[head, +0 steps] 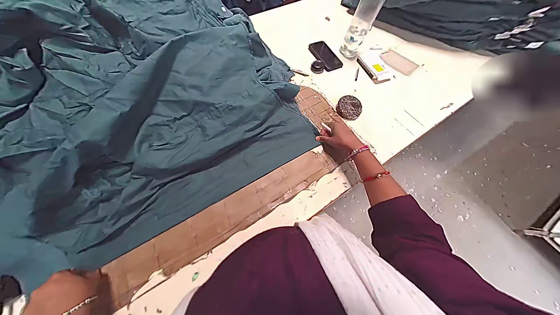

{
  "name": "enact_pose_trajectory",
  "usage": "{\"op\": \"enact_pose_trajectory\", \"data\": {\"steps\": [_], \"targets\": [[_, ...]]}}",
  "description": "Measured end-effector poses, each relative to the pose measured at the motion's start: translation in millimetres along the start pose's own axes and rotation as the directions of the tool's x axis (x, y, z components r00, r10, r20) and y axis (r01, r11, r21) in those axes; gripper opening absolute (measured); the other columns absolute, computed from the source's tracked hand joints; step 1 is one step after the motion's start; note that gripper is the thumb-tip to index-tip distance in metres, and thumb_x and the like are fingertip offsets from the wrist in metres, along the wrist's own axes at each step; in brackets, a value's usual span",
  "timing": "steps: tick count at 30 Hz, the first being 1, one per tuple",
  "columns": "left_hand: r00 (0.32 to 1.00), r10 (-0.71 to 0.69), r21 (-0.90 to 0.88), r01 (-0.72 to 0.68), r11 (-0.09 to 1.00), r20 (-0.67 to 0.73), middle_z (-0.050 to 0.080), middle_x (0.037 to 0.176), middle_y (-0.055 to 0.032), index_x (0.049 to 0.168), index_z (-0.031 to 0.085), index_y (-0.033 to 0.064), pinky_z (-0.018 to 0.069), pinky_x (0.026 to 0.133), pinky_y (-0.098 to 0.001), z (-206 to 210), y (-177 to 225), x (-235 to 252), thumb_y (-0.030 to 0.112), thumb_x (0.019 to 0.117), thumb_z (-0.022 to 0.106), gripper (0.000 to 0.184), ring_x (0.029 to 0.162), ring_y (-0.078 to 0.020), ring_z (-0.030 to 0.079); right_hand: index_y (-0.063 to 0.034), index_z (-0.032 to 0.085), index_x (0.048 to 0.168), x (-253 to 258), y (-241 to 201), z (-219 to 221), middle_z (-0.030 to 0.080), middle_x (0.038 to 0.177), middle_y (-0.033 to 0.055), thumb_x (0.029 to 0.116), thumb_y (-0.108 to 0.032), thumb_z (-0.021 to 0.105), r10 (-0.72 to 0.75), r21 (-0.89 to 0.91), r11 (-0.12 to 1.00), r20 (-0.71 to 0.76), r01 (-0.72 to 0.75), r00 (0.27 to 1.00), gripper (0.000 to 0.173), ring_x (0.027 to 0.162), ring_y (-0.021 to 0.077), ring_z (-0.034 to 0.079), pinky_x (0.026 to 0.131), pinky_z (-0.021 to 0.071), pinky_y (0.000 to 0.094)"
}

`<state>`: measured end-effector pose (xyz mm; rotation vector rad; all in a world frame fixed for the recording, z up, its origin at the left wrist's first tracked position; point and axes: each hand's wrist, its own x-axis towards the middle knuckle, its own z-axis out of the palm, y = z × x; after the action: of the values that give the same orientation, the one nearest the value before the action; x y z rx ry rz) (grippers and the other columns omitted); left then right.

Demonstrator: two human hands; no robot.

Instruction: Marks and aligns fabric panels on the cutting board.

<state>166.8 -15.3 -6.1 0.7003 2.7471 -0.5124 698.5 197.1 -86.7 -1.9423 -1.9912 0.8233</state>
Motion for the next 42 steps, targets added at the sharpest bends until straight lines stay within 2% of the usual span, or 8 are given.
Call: {"op": "enact_pose_trajectory", "data": {"steps": [3, 6, 10, 20, 32, 36, 40, 42], "targets": [[0.938, 0.127, 0.028, -0.125, 0.992, -0.322, 0.058, 0.136, -0.0343, 0.133, 0.054, -0.0146, 0.0452, 0.105, -0.0613, 44, -9, 35, 0.018, 0.0936, 0.055, 0.051, 0.13, -0.0478, 0.056, 0.0051, 0.057, 0.128, -13, 15, 19, 0.057, 0.122, 0.0346, 0.096, -0.015, 0.07, -0.238, -0.071, 0.971, -0.145, 0.229, 0.96, 0.04, 0.103, 0.0509, 0.064, 0.083, 0.0513, 0.063], [0.749, 0.389, -0.085, -0.506, 0.858, -0.537, 0.039, 0.147, -0.0446, 0.144, 0.042, -0.0154, 0.0374, 0.109, -0.0686, 68, -3, 43, 0.013, 0.1007, 0.048, 0.053, 0.137, -0.0609, 0.041, -0.0035, 0.07, 0.117, -17, 29, 30, 0.061, 0.122, 0.0284, 0.093, -0.012, 0.072, -0.396, -0.133, 0.918, -0.229, 0.374, 0.889, 0.025, 0.093, 0.0467, 0.067, 0.071, 0.0533, 0.0607], [0.447, 0.764, 0.047, -0.849, 0.526, -0.464, 0.056, 0.129, -0.0432, 0.132, 0.06, -0.0102, 0.0442, 0.094, -0.0746, 87, -18, 48, 0.018, 0.1053, 0.047, 0.041, 0.119, -0.0656, 0.054, -0.0049, 0.072, 0.118, -25, 33, 23, 0.061, 0.129, 0.0273, 0.0913, -0.018, 0.076, -0.401, -0.096, 0.916, -0.18, 0.39, 0.898, 0.03, 0.101, 0.0465, 0.067, 0.077, 0.0528, 0.0627], [0.473, 0.701, 0.018, -0.823, 0.568, -0.533, 0.065, 0.111, -0.0393, 0.111, 0.069, -0.014, 0.0483, 0.094, -0.067, 89, -32, 63, 0.011, 0.1036, 0.051, 0.032, 0.108, -0.0603, 0.062, 0.003, 0.072, 0.11, -19, 25, 18, 0.069, 0.114, 0.0288, 0.0977, -0.008, 0.065, -0.431, -0.188, 0.898, -0.182, 0.398, 0.884, 0.018, 0.095, 0.0484, 0.07, 0.074, 0.0528, 0.0647], [0.848, 0.321, -0.138, -0.41, 0.902, -0.422, 0.033, 0.15, -0.0449, 0.139, 0.05, -0.0131, 0.0312, 0.107, -0.0757, 48, 18, 56, 0.011, 0.0957, 0.064, 0.051, 0.141, -0.0642, 0.03, 0.0074, 0.064, 0.1, 0, 9, 9, 0.063, 0.094, 0.0268, 0.0983, -0.024, 0.067, -0.143, -0.14, 0.981, -0.075, 0.132, 0.987, 0.032, 0.09, 0.0451, 0.065, 0.074, 0.0468, 0.0616], [0.369, 0.61, -0.052, -0.88, 0.472, -0.701, 0.057, 0.13, -0.041, 0.123, 0.06, -0.0149, 0.04, 0.106, -0.0667, 37, 73, -3, 0.0, 0.0918, 0.052, 0.036, 0.125, -0.0602, 0.053, 0.0089, 0.062, 0.1, 5, 12, 8, 0.062, 0.095, 0.0275, 0.0987, -0.03, 0.068, -0.121, -0.129, 0.985, -0.044, 0.114, 0.992, 0.04, 0.092, 0.0448, 0.064, 0.078, 0.0468, 0.0615], [-0.185, 0.874, 0.0, -0.978, -0.207, -0.45, 0.049, 0.152, -0.0264, 0.145, 0.053, -0.0039, 0.0366, 0.116, -0.0603, 81, 161, -58, 0.04, 0.108, 0.032, 0.061, 0.142, -0.0469, 0.045, 0.0108, 0.061, 0.099, 5, 10, 6, 0.062, 0.091, 0.0287, 0.0986, -0.026, 0.068, -0.172, -0.123, 0.979, -0.051, 0.165, 0.984, 0.038, 0.088, 0.0457, 0.064, 0.076, 0.0465, 0.0613], [-0.233, 0.926, 0.044, -0.972, -0.231, -0.298, 0.04, 0.159, -0.0242, 0.153, 0.044, -0.0025, 0.0321, 0.114, -0.0674, 91, 178, -67, 0.052, 0.1021, 0.038, 0.074, 0.146, -0.0497, 0.039, 0.0103, 0.061, 0.097, 3, 9, 6, 0.061, 0.091, 0.0274, 0.0989, -0.027, 0.068, -0.174, -0.13, 0.977, -0.048, 0.166, 0.984, 0.037, 0.087, 0.0445, 0.063, 0.076, 0.046, 0.0602]]}}
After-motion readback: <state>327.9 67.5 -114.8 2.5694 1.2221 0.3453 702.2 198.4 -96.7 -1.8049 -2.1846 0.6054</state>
